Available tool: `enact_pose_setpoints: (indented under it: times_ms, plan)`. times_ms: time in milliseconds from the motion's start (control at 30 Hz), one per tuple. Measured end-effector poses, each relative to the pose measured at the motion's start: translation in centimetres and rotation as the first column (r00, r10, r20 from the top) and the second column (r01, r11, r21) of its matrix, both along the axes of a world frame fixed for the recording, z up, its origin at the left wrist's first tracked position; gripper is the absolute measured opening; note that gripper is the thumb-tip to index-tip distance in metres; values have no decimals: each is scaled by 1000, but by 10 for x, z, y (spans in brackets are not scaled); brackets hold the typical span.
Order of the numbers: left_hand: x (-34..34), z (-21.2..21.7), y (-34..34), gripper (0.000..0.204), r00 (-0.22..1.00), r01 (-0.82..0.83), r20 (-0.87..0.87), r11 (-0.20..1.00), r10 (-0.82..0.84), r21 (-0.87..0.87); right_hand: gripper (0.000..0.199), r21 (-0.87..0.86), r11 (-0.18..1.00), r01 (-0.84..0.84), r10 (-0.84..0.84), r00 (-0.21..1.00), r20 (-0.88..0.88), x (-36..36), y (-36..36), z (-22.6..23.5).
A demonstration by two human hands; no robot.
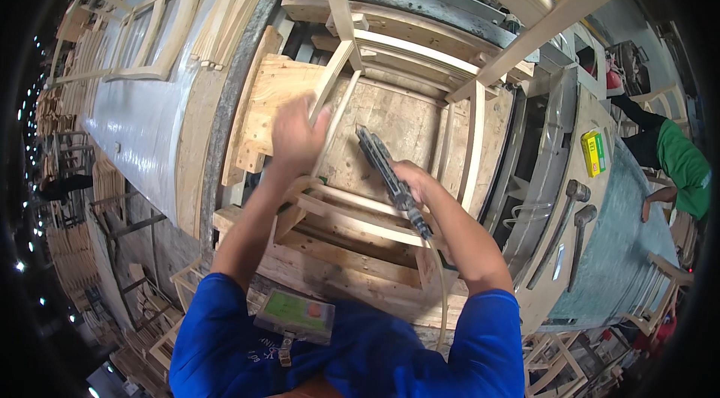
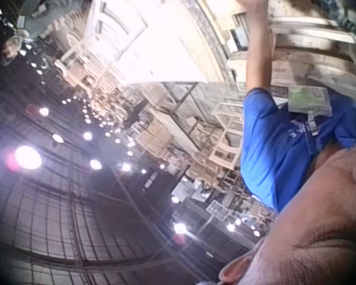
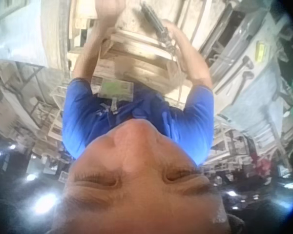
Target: The person assembles a wooden chair frame by fitting the backrest and seat rails into place. They use a pneumatic nail gun to fasten the joints and then move the completed frame to the floor.
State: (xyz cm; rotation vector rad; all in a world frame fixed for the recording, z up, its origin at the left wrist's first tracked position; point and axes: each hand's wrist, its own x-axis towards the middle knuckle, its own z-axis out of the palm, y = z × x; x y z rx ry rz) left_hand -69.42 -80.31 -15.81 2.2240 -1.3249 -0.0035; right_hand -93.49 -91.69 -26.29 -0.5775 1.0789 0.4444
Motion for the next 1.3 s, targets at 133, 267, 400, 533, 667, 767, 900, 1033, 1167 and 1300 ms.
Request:
enact_pose_setpoints:
  times_ms: [133,267,400,533,667,767,900,1033,1167,1300]
  plan:
    - [52,-42,-40,74,984,-157,112,964,135,217,35,104,975,196,-198,980,18,52,-20,-42]
    - [56,-68,-57,74,983,-132,151,973,104,187,43,-69,992,101,-95,992,88,85,-59,-92]
    - [54,-69,-61,71,981,-137,171,955,93,264,46,-157,988,7,-10,1000,-21,118,-85,-132]
    - [51,-64,-71,71,975,-154,202,931,90,331,45,-15,998,63,-63,998,0,135,-100,-189]
    - [57,-68,-63,72,971,-180,213,926,112,331,46,-6,1000,3,-3,999,53,162,-104,-207]
    - [56,-69,-70,72,976,-141,202,942,81,303,44,92,991,95,-105,988,114,159,-112,-228]
    - [58,-71,-65,72,972,-164,212,937,101,309,40,34,977,210,-213,970,118,161,-98,-232]
    - [59,-75,-66,72,971,-144,226,954,83,265,38,78,960,270,-279,948,150,157,-98,-238]
    - [58,-76,-63,72,971,-139,229,952,76,271,39,72,955,289,-298,935,194,156,-96,-244]
    - [59,-73,-64,72,975,-147,200,949,92,278,41,64,960,273,-280,939,199,160,-90,-254]
